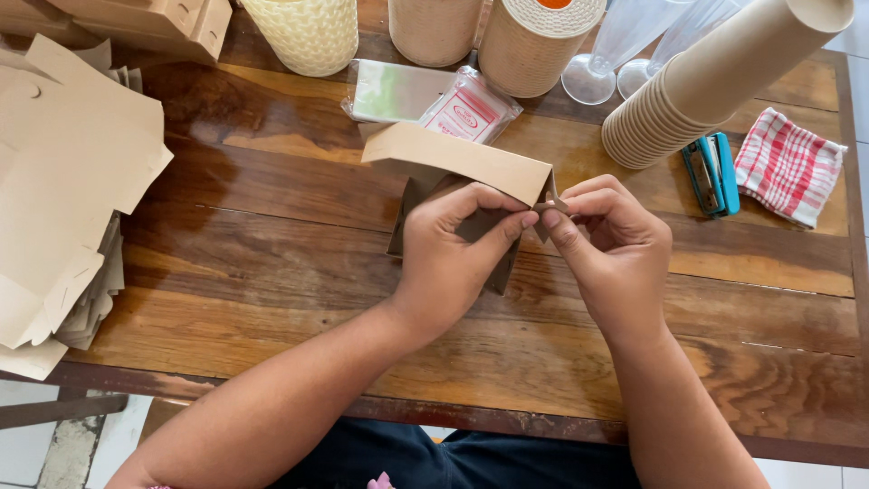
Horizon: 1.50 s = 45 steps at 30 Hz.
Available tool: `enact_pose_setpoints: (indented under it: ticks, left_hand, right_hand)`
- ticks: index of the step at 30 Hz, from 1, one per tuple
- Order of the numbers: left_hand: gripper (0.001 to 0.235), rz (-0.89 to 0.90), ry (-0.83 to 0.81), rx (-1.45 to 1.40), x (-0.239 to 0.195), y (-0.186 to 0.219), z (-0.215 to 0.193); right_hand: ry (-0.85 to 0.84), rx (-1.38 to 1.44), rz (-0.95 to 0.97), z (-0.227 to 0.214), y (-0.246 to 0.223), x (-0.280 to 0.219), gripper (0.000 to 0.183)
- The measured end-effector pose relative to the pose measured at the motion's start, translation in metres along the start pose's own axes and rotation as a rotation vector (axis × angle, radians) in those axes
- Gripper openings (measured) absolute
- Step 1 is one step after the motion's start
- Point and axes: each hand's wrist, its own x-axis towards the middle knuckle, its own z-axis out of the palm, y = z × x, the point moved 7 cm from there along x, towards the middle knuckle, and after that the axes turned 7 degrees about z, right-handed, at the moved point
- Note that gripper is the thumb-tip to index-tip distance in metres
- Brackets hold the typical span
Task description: The person assembles cardboard takeout boxes by folding the pre-cut flaps and securing the tabs into the designated slots.
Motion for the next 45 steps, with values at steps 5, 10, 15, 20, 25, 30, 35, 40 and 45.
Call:
enact_pose_setpoints:
  ticks: [5,10,15,20,25,30,35,40,45]
  left_hand:
    - [0.007,-0.022,-0.001,-0.019,0.000,-0.004,0.003]
    - [0.008,-0.032,-0.010,-0.027,0.001,-0.006,0.001]
    - [0.008,0.008,-0.017,-0.017,0.002,-0.001,-0.001]
    - [0.010,0.021,-0.008,-0.011,0.001,-0.001,0.000]
    - [0.008,-0.060,-0.031,-0.080,-0.003,-0.010,0.005]
    - [0.011,-0.097,-0.028,-0.128,-0.005,-0.011,0.009]
    - [0.017,-0.091,-0.039,-0.090,-0.006,-0.017,0.008]
    - [0.013,-0.097,-0.047,-0.095,-0.006,-0.026,0.013]
    - [0.015,-0.122,-0.051,-0.118,-0.007,-0.025,0.013]
  right_hand:
    - [0.019,-0.029,-0.011,0.000,-0.005,-0.002,0.012]
    - [0.021,-0.051,-0.028,0.004,-0.005,-0.003,0.012]
    - [-0.009,-0.047,-0.010,0.002,-0.004,-0.001,0.011]
    - [-0.043,-0.040,-0.012,0.001,-0.004,0.000,0.011]
    - [-0.042,-0.033,-0.008,0.000,0.001,0.001,0.009]
    - [-0.030,-0.060,-0.012,0.000,-0.002,0.000,0.009]
    - [0.009,-0.071,-0.001,-0.002,-0.006,-0.001,0.012]
    - [0.047,-0.112,-0.016,0.000,-0.012,-0.001,0.016]
    - [0.036,-0.176,-0.071,0.004,-0.018,-0.001,0.015]
